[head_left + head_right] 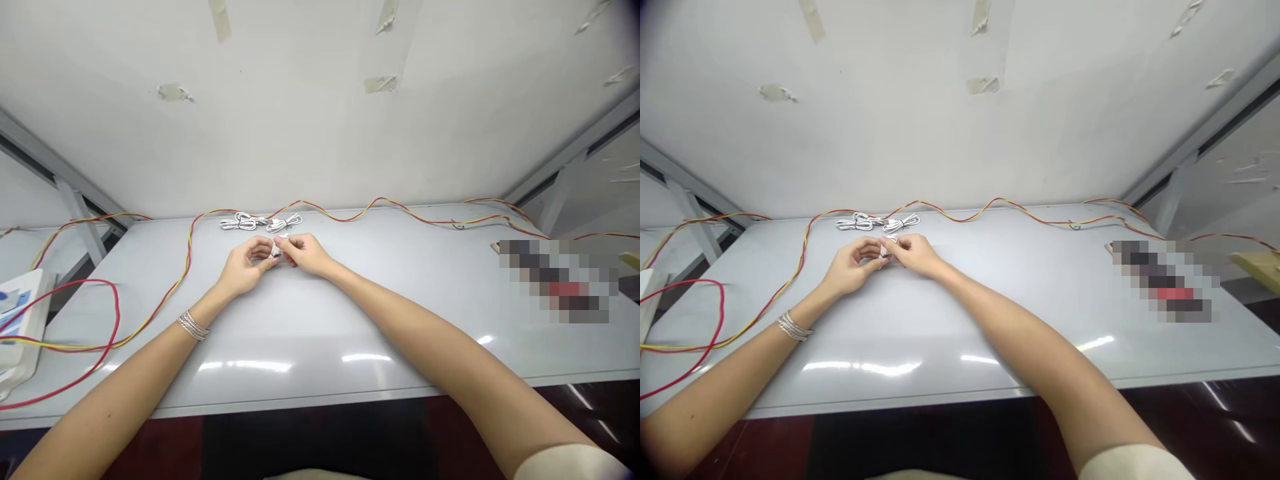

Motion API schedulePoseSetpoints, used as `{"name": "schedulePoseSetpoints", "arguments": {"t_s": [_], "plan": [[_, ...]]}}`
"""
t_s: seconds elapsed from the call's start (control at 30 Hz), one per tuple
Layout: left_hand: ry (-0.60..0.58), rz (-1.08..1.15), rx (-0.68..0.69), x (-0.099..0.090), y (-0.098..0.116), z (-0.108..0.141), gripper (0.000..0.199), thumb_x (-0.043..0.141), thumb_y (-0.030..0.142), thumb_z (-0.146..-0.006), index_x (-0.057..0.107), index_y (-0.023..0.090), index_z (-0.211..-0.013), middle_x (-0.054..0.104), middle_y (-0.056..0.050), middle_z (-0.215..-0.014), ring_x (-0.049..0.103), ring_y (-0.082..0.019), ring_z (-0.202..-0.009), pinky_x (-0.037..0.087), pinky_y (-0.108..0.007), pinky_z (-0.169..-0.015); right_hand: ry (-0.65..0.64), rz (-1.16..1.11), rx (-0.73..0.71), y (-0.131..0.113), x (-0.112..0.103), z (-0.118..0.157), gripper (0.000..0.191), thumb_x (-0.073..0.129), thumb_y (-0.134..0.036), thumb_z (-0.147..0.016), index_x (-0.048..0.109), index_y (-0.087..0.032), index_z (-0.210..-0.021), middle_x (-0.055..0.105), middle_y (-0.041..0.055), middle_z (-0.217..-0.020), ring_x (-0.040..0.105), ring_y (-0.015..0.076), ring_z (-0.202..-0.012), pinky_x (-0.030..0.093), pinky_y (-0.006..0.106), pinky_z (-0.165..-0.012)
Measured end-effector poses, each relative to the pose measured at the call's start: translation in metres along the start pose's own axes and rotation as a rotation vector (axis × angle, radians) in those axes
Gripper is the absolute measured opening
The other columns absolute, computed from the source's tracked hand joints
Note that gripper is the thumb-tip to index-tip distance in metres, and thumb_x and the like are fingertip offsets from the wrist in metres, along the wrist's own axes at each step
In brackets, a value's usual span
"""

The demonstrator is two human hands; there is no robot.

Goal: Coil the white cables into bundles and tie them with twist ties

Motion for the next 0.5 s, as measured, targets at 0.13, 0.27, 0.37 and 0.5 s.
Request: {"name": "schedulePoseSetpoints", "arguments": {"t_s": [0.13, 0.27, 0.37, 0.5], "plan": [[-0.046, -0.038, -0.025, 0.003, -0.001, 0.001, 0.036, 0.070, 0.036, -0.079, 0.062, 0.015, -0.107, 0.072, -0.011, -0.099, 0.069, -0.024, -0.094, 0.053, -0.040, -0.089, 0.007, -0.015, 0.029, 0.004, 0.000, 0.000, 0.062, 0.049, -0.072, -0.084, 0.051, -0.016, -0.056, 0.050, -0.0020, -0.051, 0.044, 0.0086, -0.049, 0.035, 0.024, -0.053], [-0.089, -0.061, -0.040, 0.007, -0.002, 0.002, 0.037, 0.062, 0.035, -0.085, 0.061, 0.014, -0.115, 0.071, -0.014, -0.111, 0.069, -0.027, -0.103, 0.051, -0.043, -0.097, 0.014, 0.019, 0.006, 0.000, -0.001, 0.000, 0.066, 0.047, -0.071, -0.086, 0.052, -0.016, -0.049, 0.049, -0.0012, -0.045, 0.046, 0.0089, -0.047, 0.037, 0.025, -0.055], [-0.131, -0.066, -0.018, 0.012, 0.000, 0.004, 0.033, 0.055, 0.032, -0.089, 0.061, 0.014, -0.116, 0.071, -0.013, -0.113, 0.067, -0.026, -0.108, 0.050, -0.041, -0.100, 0.022, 0.018, 0.020, 0.002, -0.002, 0.000, 0.067, 0.046, -0.072, -0.086, 0.053, -0.016, -0.049, 0.050, -0.0004, -0.045, 0.047, 0.0095, -0.047, 0.038, 0.025, -0.056], [-0.145, -0.081, 0.029, 0.014, 0.002, 0.005, 0.032, 0.050, 0.029, -0.092, 0.061, 0.015, -0.119, 0.069, -0.011, -0.116, 0.066, -0.024, -0.110, 0.049, -0.039, -0.101, 0.029, 0.012, 0.031, 0.003, -0.002, 0.000, 0.066, 0.047, -0.072, -0.086, 0.053, -0.016, -0.051, 0.050, -0.0006, -0.047, 0.045, 0.0093, -0.047, 0.036, 0.025, -0.055]]}}
Point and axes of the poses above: each hand's wrist, its own z-axis away from the middle knuckle, its own x-axis out of the palm, y = z × x, the point moved 7 cm from there along -z, towards the middle knuckle
